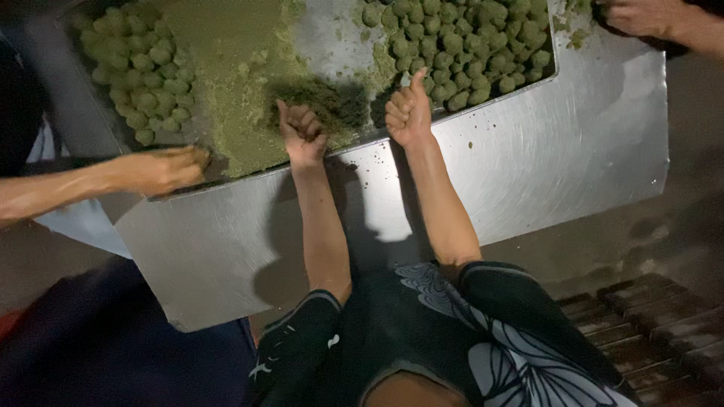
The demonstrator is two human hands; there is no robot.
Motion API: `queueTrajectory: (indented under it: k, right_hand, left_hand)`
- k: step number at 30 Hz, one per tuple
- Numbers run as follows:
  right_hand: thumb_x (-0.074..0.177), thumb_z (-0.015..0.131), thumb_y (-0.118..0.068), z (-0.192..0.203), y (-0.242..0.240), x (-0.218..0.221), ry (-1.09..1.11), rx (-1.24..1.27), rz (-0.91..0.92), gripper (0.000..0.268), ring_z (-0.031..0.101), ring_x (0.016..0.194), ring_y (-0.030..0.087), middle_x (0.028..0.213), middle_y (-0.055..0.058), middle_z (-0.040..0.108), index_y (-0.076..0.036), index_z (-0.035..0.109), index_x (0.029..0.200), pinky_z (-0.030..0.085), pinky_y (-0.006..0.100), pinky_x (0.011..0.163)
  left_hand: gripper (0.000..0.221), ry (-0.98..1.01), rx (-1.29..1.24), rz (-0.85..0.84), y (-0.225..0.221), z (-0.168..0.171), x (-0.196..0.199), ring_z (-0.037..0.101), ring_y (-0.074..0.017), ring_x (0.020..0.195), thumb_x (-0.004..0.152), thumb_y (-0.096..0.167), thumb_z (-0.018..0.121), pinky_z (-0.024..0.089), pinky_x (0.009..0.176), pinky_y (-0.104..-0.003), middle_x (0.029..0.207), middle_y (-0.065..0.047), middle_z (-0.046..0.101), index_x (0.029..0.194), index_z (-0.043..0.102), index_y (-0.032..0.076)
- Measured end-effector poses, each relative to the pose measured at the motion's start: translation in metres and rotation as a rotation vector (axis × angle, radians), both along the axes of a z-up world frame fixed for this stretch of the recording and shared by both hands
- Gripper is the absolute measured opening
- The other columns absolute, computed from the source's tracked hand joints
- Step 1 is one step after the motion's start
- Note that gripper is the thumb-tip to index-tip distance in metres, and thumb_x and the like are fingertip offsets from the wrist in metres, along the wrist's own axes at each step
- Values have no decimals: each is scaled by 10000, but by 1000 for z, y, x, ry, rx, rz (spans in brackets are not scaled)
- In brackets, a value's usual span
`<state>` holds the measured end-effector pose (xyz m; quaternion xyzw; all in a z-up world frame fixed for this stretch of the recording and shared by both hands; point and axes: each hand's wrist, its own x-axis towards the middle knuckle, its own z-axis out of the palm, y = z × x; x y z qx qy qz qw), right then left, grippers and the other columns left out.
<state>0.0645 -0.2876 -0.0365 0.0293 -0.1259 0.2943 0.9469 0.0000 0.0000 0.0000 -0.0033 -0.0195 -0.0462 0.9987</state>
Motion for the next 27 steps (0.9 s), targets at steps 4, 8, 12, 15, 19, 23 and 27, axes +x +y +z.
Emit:
queueTrajectory:
  k: [4,8,12,15,19,23,27]
  right_hand:
    - [1141,488,-424,93,19,1,462,-627,-141,408,664,755,195,982,131,738,-54,623,1034,511,285,584]
    - [1089,542,-276,133,20,1,530,-691,-147,244,630,714,171,1012,131,749,-48,627,1066,467,256,536]
    - [1041,583,-131,120,19,11,681,-718,-214,137,587,652,121,1082,133,796,-38,648,1116,390,205,457]
    - [1185,608,-431,104,18,11,263,-209,-110,415,553,609,168,826,101,670,-79,605,966,413,293,435]
    - [1132,521,-311,108,18,-9,216,-411,-163,296,609,740,193,963,118,674,-34,603,1071,484,313,576]
    - [1041,591,-255,123,9,-26,495,-796,-114,280,661,802,190,1053,125,659,-23,608,1195,572,267,656]
    - [965,561,-51,115,7,-34,759,-693,-182,240,673,851,206,1224,187,676,-28,554,1204,545,244,639]
  left_hand:
    - [502,750,85,139,-14,57,14,294,-134,499,1141,423,449,243,411,-304,661,-13,390,752,445,107]
    - [439,596,49,91,-15,76,7,299,-115,521,1167,409,401,223,428,-269,720,-24,415,858,459,102]
    - [515,361,-109,51,-16,65,9,262,-117,461,1081,495,451,209,402,-278,620,-14,361,723,393,129]
    - [552,379,-74,90,-20,55,9,260,-115,445,1125,440,461,202,400,-314,590,-3,377,657,383,156]
    - [363,662,129,69,-23,81,3,383,-154,577,1119,354,452,309,483,-314,721,-36,478,849,494,114]
    - [322,668,141,-49,-15,90,-10,526,-208,758,1098,298,424,421,604,-310,897,-88,607,1089,632,53]
    - [289,235,-159,-208,-31,60,-28,521,-180,779,1198,342,533,430,690,-275,911,-55,631,1090,629,92]
